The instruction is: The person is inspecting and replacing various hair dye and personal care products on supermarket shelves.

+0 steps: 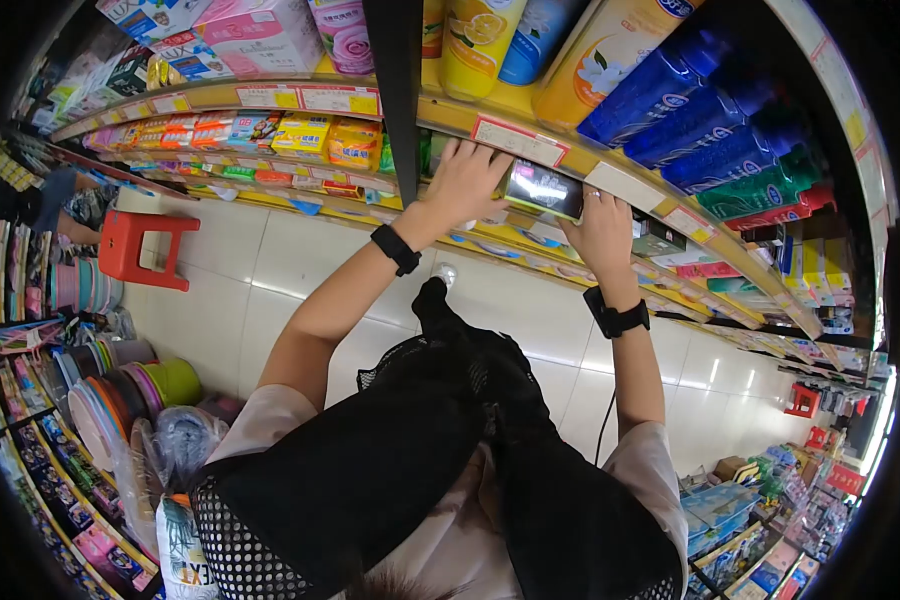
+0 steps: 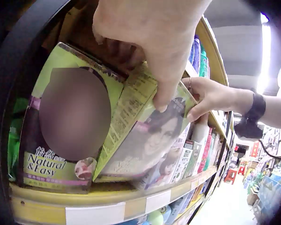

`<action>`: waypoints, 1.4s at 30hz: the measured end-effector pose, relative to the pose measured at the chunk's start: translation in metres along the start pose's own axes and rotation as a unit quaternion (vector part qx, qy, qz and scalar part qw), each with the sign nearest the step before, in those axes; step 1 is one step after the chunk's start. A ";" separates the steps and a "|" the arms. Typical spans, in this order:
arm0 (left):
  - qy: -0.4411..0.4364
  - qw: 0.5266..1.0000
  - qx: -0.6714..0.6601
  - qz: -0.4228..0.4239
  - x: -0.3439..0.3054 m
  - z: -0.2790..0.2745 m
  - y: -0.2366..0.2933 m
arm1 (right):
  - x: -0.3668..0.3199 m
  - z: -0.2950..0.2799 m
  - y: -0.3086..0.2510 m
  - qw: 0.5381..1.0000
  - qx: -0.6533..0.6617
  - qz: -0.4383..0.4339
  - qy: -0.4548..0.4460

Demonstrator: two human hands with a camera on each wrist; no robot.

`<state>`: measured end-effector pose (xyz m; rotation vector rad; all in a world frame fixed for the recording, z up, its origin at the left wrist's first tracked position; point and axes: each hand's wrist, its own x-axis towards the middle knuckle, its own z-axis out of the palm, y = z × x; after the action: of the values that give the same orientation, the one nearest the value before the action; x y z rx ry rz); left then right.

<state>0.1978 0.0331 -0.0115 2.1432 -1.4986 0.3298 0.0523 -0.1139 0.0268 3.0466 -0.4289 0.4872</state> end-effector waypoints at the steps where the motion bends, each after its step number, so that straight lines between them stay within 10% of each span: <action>1: -0.006 1.000 0.028 0.005 0.003 0.000 -0.002 | 0.003 0.001 0.001 1.000 -0.016 -0.005 -0.016; 13: -0.130 0.985 0.085 -0.073 0.020 0.024 -0.003 | 0.035 0.015 0.001 0.989 -0.104 0.023 -0.099; 16: 0.035 0.995 0.094 -0.015 0.002 0.019 0.023 | 0.034 0.021 0.003 0.984 -0.155 0.008 -0.083; 42: -0.020 0.999 -0.024 -0.010 -0.081 0.020 0.040 | 0.051 0.060 0.025 0.991 -0.134 0.003 0.015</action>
<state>0.1293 0.0766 -0.0556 2.1369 -1.4896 0.2424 0.1105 -0.1555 -0.0153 2.7765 -0.4616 0.4353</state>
